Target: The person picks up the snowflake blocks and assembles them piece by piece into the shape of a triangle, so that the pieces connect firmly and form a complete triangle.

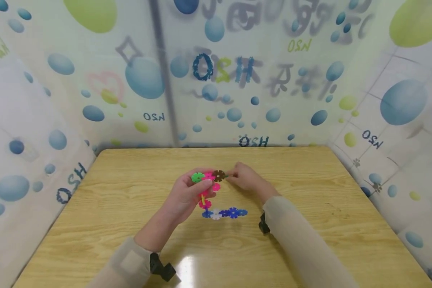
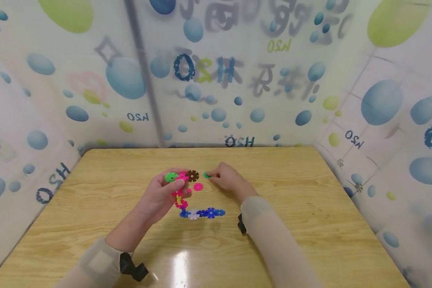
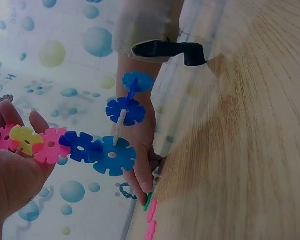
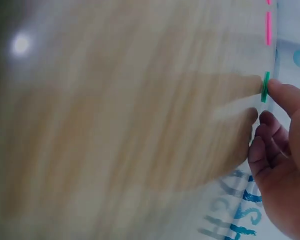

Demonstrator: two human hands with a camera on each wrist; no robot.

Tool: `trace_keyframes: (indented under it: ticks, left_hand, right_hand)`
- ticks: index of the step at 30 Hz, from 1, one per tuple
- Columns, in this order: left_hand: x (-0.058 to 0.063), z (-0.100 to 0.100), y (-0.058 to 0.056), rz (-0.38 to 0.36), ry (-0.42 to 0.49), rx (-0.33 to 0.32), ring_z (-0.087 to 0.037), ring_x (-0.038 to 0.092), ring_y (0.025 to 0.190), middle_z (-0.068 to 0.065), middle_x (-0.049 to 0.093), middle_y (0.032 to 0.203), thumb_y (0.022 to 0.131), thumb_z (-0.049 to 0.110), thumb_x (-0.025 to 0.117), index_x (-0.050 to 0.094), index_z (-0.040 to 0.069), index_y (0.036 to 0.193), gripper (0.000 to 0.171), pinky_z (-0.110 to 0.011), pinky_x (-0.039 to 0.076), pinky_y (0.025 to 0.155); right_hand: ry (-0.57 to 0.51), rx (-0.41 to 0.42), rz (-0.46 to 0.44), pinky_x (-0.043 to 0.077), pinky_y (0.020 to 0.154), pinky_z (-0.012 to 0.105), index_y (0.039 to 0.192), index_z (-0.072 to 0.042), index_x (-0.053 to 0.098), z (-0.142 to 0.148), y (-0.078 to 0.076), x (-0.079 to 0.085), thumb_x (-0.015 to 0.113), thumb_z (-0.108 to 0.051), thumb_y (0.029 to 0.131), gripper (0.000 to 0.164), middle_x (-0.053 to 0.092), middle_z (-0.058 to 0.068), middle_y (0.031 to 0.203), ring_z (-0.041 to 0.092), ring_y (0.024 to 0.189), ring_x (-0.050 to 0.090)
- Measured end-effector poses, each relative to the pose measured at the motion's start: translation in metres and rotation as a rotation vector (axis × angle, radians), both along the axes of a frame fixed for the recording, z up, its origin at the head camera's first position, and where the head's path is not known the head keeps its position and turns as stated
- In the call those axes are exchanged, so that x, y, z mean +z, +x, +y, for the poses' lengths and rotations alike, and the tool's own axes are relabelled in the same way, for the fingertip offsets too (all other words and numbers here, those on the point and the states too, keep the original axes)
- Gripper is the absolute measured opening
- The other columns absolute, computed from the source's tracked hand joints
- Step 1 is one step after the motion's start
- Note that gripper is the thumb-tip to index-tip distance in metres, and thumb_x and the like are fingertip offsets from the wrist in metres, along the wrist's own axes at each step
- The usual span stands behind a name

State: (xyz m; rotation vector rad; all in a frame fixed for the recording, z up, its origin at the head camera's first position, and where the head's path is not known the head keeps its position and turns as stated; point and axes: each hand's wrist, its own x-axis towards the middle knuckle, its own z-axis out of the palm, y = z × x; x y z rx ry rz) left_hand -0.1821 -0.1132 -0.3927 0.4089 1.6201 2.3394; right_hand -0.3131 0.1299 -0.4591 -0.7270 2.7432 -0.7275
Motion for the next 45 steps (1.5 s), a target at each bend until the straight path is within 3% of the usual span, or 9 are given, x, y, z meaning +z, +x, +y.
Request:
trace_keyframes:
  ticks: [5,12,20,25,28,34,37,42,45]
  left_hand:
    - [-0.002,0.003,-0.001,-0.003,-0.005,0.000,-0.011,0.073,0.092,0.006,0.079,0.108,0.108,0.006,0.063,0.072,0.018,0.126,0.024,-0.034,0.066,0.095]
    - [-0.004,0.006,-0.001,0.002,-0.020,-0.009,-0.013,0.070,0.093,0.008,0.074,0.094,0.107,0.005,0.064,0.071,0.018,0.128,0.026,-0.036,0.065,0.099]
    - [-0.004,0.011,0.000,0.054,-0.045,-0.016,-0.011,0.070,0.086,0.009,0.074,0.094,0.107,0.005,0.065,0.071,0.018,0.127,0.025,-0.036,0.065,0.098]
    - [-0.004,0.013,0.001,0.095,-0.094,-0.012,-0.015,0.074,0.095,0.005,0.072,0.111,0.106,0.007,0.069,0.071,0.018,0.128,0.025,-0.033,0.065,0.096]
    - [-0.004,0.016,0.002,0.107,-0.115,-0.011,-0.016,0.076,0.096,0.003,0.072,0.111,0.104,0.007,0.072,0.071,0.018,0.127,0.026,-0.032,0.065,0.095]
    - [-0.005,0.020,0.003,0.103,-0.105,-0.003,-0.016,0.076,0.093,0.006,0.073,0.100,0.103,0.007,0.073,0.071,0.020,0.125,0.026,-0.032,0.065,0.094]
    - [-0.006,0.022,0.003,0.115,-0.105,-0.003,-0.015,0.076,0.093,0.006,0.073,0.099,0.103,0.006,0.073,0.071,0.020,0.125,0.026,-0.031,0.065,0.093]
    - [-0.005,0.025,0.003,0.144,-0.122,0.010,-0.014,0.074,0.093,0.006,0.074,0.100,0.103,0.005,0.071,0.070,0.016,0.126,0.025,-0.027,0.063,0.086]
    - [-0.006,0.025,0.004,0.165,-0.160,0.027,-0.013,0.070,0.089,0.006,0.072,0.098,0.104,0.007,0.071,0.068,0.010,0.130,0.026,-0.023,0.059,0.077]
  right_hand:
    - [0.056,0.017,0.041,0.054,0.089,0.036,0.128,-0.012,0.082,0.011,0.013,0.005,0.072,-0.028,0.109,0.027,0.065,0.006,0.112,0.017,0.098,0.057]
    - [0.175,0.124,0.182,0.058,0.112,0.051,0.119,-0.009,0.085,0.028,0.041,0.012,0.073,-0.025,0.107,0.023,0.077,0.013,0.132,0.034,0.124,0.072]
    - [0.159,0.058,0.143,0.063,0.104,0.047,0.110,-0.014,0.086,0.035,0.056,0.010,0.077,-0.023,0.104,0.014,0.082,0.007,0.124,0.028,0.116,0.077]
    - [0.050,-0.055,0.012,0.064,0.099,0.045,0.118,-0.011,0.080,0.037,0.061,0.010,0.082,-0.019,0.100,0.020,0.080,0.004,0.114,0.023,0.107,0.076]
    - [-0.014,-0.106,-0.064,0.063,0.096,0.042,0.121,-0.009,0.077,0.041,0.065,0.010,0.085,-0.018,0.096,0.028,0.077,0.002,0.109,0.018,0.102,0.071]
    - [-0.153,-0.145,-0.095,0.057,0.080,0.034,0.106,-0.014,0.082,0.059,0.078,0.014,0.080,-0.020,0.101,0.008,0.076,0.000,0.099,0.015,0.089,0.065]
    - [-0.315,-0.180,-0.121,0.063,0.083,0.038,0.116,-0.014,0.082,0.065,0.090,0.026,0.073,-0.024,0.108,0.016,0.079,0.006,0.104,0.022,0.094,0.073]
    - [-0.674,-0.186,-0.224,0.067,0.094,0.050,0.137,-0.007,0.074,0.060,0.114,0.057,0.073,-0.023,0.108,0.034,0.080,0.015,0.109,0.041,0.104,0.080]
    - [-0.823,-0.196,-0.286,0.068,0.091,0.044,0.138,-0.006,0.073,0.053,0.127,0.073,0.076,-0.021,0.106,0.035,0.079,0.010,0.106,0.035,0.100,0.082]
